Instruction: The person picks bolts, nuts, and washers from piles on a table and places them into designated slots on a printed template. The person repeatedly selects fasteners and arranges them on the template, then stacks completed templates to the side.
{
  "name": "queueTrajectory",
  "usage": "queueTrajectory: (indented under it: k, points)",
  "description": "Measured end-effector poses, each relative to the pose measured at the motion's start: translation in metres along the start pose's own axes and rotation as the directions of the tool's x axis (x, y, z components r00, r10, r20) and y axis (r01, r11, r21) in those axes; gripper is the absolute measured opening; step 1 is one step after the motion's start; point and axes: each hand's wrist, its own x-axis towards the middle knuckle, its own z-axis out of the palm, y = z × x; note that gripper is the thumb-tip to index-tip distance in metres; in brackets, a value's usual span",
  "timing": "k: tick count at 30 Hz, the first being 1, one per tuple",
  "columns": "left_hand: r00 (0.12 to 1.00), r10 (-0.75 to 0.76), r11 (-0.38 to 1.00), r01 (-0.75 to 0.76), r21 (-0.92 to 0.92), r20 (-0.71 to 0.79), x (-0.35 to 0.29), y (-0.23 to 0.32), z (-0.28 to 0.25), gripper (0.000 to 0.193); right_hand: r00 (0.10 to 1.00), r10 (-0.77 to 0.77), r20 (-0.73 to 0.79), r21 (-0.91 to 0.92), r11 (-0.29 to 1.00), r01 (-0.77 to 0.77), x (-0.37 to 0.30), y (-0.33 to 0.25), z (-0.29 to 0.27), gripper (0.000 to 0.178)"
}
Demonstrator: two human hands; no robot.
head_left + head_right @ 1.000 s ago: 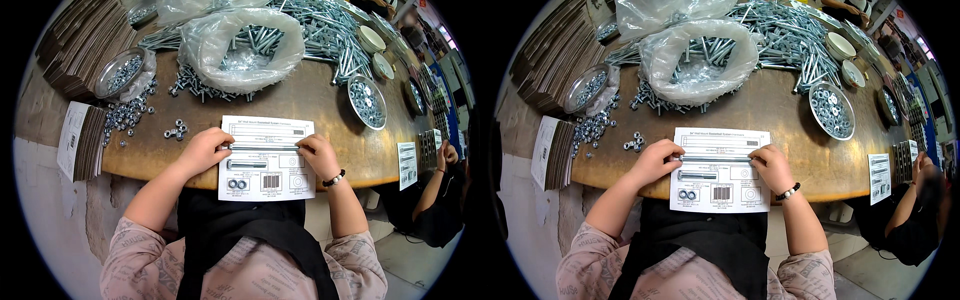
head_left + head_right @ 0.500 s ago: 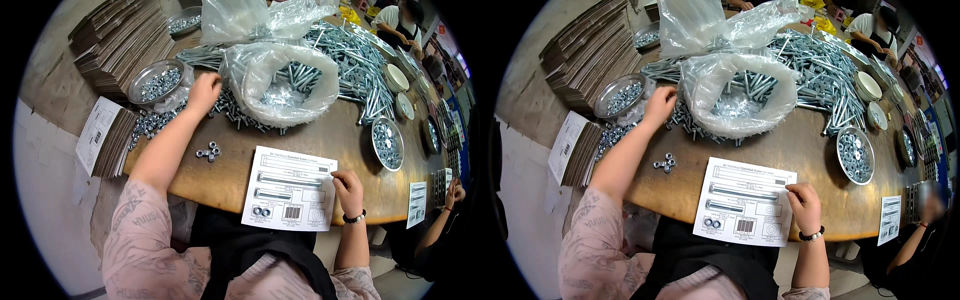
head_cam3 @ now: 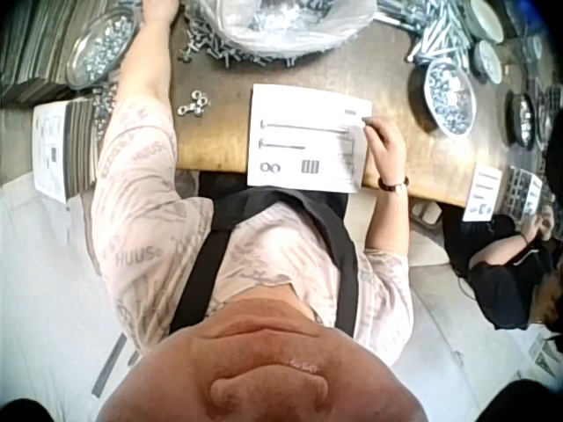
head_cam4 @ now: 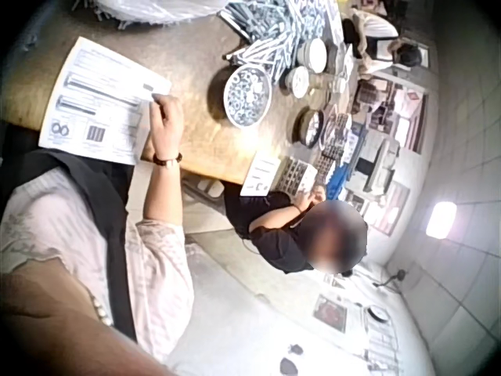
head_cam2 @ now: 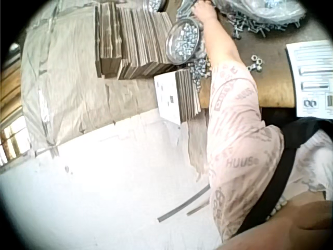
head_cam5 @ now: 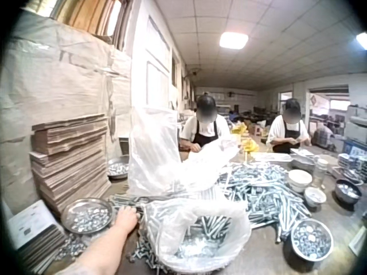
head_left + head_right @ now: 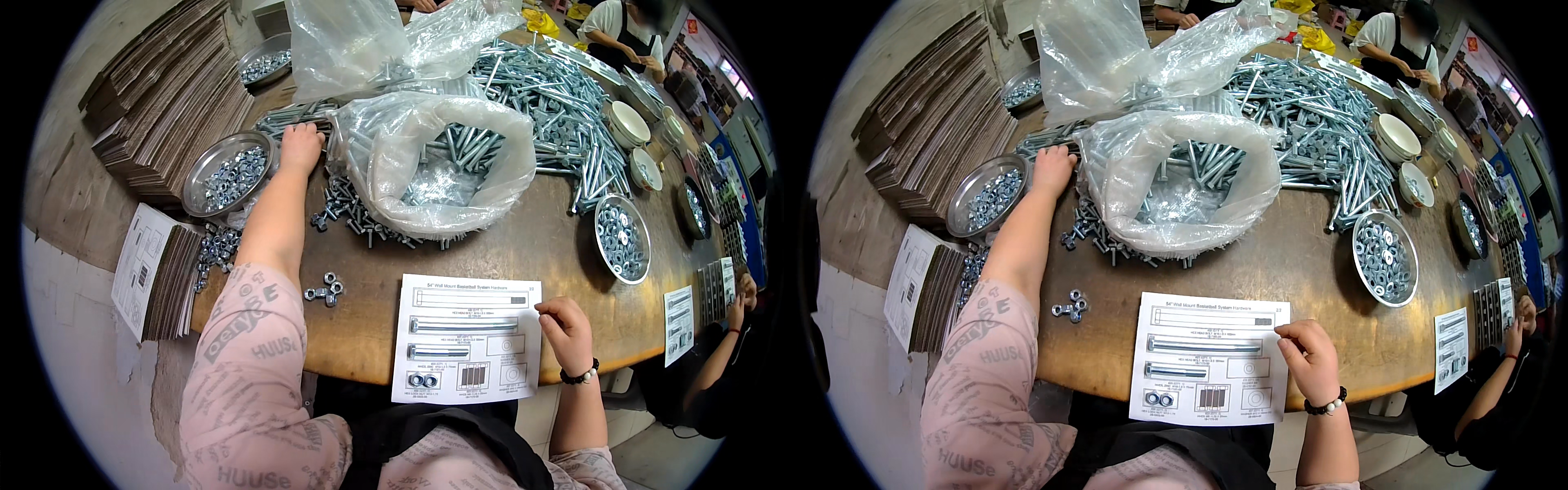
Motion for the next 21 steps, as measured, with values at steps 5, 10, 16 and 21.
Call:
queueTrajectory:
  k: [5,10,16,21]
  points:
    - [0.968,-0.215,0.932,0.166,-0.321,-0.126,-0.004,-0.021,-0.028,0.013,1.0,-0.024,-0.008,0.027,0.999,0.024,0.001,0.006,0.003,0.014]
    - [0.821,-0.497,0.701,0.188,-0.688,-0.282,-0.005,-0.052,-0.059,0.013,0.999,-0.046,-0.014,0.049,0.998,0.047,0.004,-0.005,0.007,0.014]
    - [0.738,-0.556,0.161,-0.355,-0.921,-0.381,-0.06,-0.002,-0.16,0.029,0.985,-0.17,0.034,-0.013,0.985,0.17,0.022,-0.032,0.012,0.02]
    - [0.871,0.153,0.403,-0.487,-0.775,-0.467,-0.111,0.104,-0.235,0.036,0.926,-0.31,-0.216,0.054,0.943,0.329,0.04,-0.065,0.025,0.032]
